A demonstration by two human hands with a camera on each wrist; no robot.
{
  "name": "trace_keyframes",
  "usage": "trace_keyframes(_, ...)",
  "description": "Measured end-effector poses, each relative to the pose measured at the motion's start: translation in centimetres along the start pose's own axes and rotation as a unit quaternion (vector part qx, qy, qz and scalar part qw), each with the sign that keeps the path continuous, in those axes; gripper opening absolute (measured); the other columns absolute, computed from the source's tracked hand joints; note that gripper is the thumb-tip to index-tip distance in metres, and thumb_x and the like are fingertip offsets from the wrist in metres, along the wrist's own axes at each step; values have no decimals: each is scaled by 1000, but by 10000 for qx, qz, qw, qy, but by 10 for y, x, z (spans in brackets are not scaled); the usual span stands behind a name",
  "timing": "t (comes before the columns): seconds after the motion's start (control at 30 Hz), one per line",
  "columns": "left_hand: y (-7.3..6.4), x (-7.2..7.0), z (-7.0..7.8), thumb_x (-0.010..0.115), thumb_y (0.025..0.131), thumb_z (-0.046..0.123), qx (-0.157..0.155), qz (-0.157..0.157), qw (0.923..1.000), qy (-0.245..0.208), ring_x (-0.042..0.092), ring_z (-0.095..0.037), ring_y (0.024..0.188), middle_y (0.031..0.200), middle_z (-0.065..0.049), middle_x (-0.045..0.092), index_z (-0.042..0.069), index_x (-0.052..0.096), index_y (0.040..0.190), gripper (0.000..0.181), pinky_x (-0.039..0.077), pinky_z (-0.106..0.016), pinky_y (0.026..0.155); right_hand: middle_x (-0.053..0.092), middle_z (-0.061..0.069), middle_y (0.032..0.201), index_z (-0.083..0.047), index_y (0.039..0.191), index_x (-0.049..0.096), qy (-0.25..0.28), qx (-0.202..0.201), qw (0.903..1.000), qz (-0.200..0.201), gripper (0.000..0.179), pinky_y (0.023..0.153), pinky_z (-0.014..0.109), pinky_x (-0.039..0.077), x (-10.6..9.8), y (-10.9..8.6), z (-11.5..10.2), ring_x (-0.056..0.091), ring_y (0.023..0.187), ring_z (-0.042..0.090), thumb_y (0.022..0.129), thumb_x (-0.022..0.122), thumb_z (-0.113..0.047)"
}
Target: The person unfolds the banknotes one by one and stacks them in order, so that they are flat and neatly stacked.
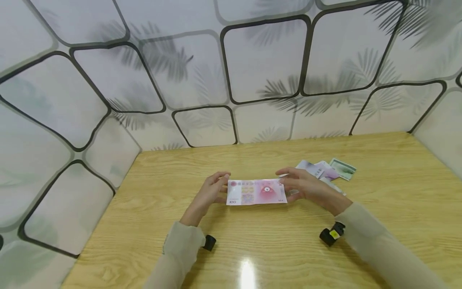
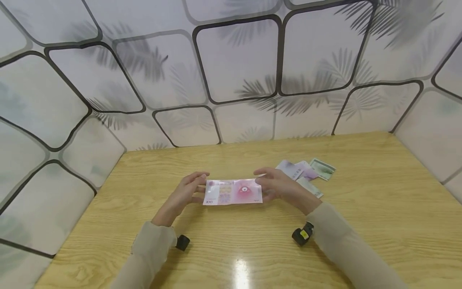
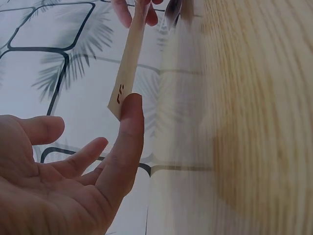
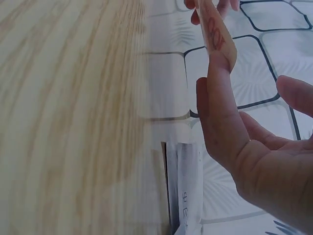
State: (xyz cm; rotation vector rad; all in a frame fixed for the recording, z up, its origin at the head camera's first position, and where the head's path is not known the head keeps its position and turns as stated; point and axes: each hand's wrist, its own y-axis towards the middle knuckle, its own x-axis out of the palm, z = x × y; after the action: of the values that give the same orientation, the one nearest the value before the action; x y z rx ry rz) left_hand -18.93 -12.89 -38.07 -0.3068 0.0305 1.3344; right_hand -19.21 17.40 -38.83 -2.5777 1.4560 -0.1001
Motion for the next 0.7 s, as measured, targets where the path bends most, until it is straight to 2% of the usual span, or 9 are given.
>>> trace_keyframes(0.2, 0, -2, 0, 44, 110, 29, -211, 113, 9995, 192, 62, -33, 107, 132, -25, 54, -2, 48, 145, 48, 60, -37, 73, 31, 35, 150, 12, 151, 24, 7, 53, 9999, -117, 57, 89, 47, 58, 3, 3, 2, 52, 125, 43, 108, 47, -18)
trace_keyframes(0.33, -1, -3, 1, 44, 110, 33, -372, 126, 9986, 356, 60, -33, 108, 132, -23, 53, 0, 48, 146, 49, 60, -36, 72, 32, 36, 150, 12, 151, 23, 49, 98, 9999, -132, 57, 90, 48, 57, 4, 3, 2, 51, 127, 45, 108, 47, -18)
trace_keyframes(0.53, -3, -6, 3, 45, 109, 32, -455, 117, 9973, 572, 59, -31, 104, 130, -22, 55, 0, 46, 147, 50, 60, -36, 68, 29, 37, 152, 13, 151, 22, 188, 52, 9996, -201, 58, 93, 48, 56, 7, 5, 4, 47, 131, 48, 108, 47, -16)
trace_keyframes(0.7, -4, -11, 4, 46, 108, 30, -496, 87, 9968, 626, 58, -34, 110, 137, -25, 50, 1, 44, 148, 49, 61, -41, 73, 23, 38, 155, 14, 151, 22, 232, -36, 9995, -193, 57, 94, 48, 55, 12, 7, 5, 42, 134, 50, 107, 47, -14)
